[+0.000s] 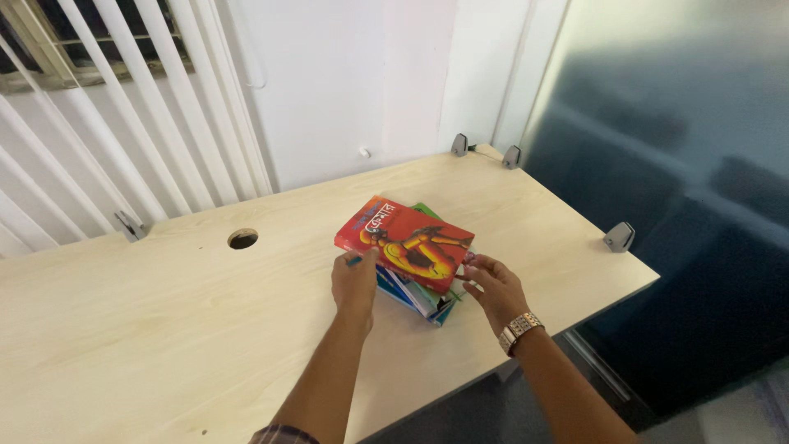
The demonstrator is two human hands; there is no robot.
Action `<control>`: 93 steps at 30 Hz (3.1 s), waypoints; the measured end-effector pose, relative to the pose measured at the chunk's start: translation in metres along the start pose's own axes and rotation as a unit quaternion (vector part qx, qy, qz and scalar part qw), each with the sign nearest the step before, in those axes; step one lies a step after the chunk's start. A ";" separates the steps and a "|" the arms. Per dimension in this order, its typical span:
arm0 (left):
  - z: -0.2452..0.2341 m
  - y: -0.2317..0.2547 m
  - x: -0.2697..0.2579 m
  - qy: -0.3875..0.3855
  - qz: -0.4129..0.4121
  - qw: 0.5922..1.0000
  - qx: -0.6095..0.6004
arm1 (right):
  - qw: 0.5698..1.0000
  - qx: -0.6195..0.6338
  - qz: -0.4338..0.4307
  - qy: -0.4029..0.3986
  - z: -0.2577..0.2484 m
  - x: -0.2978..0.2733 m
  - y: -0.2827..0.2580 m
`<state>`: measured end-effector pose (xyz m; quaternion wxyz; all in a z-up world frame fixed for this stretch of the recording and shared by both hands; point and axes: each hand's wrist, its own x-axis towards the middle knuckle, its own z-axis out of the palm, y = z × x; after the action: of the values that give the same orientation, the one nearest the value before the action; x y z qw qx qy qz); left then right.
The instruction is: The person picks up books from a table and places them one by one onto a shelf inside a glass cabinet. The books are handled individually and stacked in a neat pile on the shelf.
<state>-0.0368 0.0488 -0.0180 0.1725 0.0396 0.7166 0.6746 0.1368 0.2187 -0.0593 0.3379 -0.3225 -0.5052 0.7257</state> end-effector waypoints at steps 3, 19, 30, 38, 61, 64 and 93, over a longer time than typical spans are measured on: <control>0.009 -0.005 0.015 -0.015 -0.040 0.999 -0.008 | 0.992 -0.111 -0.039 0.044 0.009 0.025 0.000; 0.042 -0.046 0.079 -0.124 -0.210 0.935 -0.256 | 0.815 -0.565 -0.119 0.051 0.028 0.104 -0.015; 0.015 -0.035 0.093 -0.174 -0.097 0.930 -0.309 | 0.826 -0.563 -0.008 0.007 0.067 0.058 -0.018; 0.005 0.025 0.085 -0.315 -0.078 0.906 -0.272 | 0.973 -0.221 0.029 0.062 0.081 0.024 -0.002; 0.068 0.040 0.005 -0.599 -0.112 0.768 -0.198 | 0.942 -0.157 -0.093 0.280 0.013 -0.106 -0.001; 0.068 0.031 -0.009 -0.605 -0.125 0.764 -0.185 | 0.936 -0.159 -0.117 0.291 0.009 -0.127 -0.002; -0.010 -0.022 -0.227 -0.665 -0.152 0.723 -0.113 | 0.877 -0.129 -0.099 0.452 -0.035 -0.393 0.035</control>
<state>0.1766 -0.0280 0.0046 0.7079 0.3487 0.3334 0.5160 0.3808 -0.0929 -0.0528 0.5553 -0.6044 -0.4159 0.3916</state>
